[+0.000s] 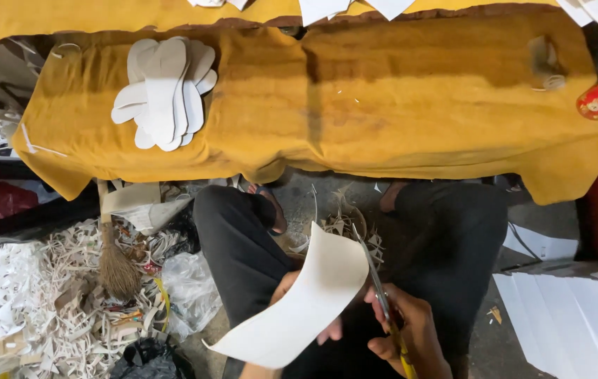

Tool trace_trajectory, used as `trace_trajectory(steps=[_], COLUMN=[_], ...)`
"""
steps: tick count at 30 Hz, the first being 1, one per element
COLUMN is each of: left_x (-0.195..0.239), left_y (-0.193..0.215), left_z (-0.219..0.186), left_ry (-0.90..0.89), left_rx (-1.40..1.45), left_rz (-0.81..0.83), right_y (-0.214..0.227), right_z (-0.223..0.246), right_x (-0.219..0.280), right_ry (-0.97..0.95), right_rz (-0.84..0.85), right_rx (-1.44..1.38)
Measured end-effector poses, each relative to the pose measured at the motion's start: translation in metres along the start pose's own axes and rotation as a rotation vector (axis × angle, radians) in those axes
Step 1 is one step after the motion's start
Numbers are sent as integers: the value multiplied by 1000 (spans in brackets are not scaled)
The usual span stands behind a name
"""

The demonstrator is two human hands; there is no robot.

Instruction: Cutting out shoe insole shapes from white material using scissors

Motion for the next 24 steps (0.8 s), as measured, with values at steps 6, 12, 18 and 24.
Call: trace_trajectory(steps=[6, 12, 18, 24], left_x=[-25, -51, -41, -46], left_y=[-32, -79, -71, -79], left_z=[15, -15, -14, -19], left_ry=[-401, -426, -341, -420], left_rx=[-511, -733, -869, -811], left_rz=[-379, -711, -634, -653], right_y=[-20, -21, -10, -8], right_z=[49, 10, 22, 6], right_x=[-5, 8, 6, 10], right_ry=[-459, -27, -148, -96], right_rz=[-121, -118, -54, -59], right_rx=[-221, -5, -95, -22])
Point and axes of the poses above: each hand's wrist, its own x-axis away from the middle knuckle, its own y-axis out of the back of the hand, z = x × y, the point moved 1 cm from there along -x, towards the middle knuckle, and after that the axes turned 4 degrees about x, right-handed, at the moved point
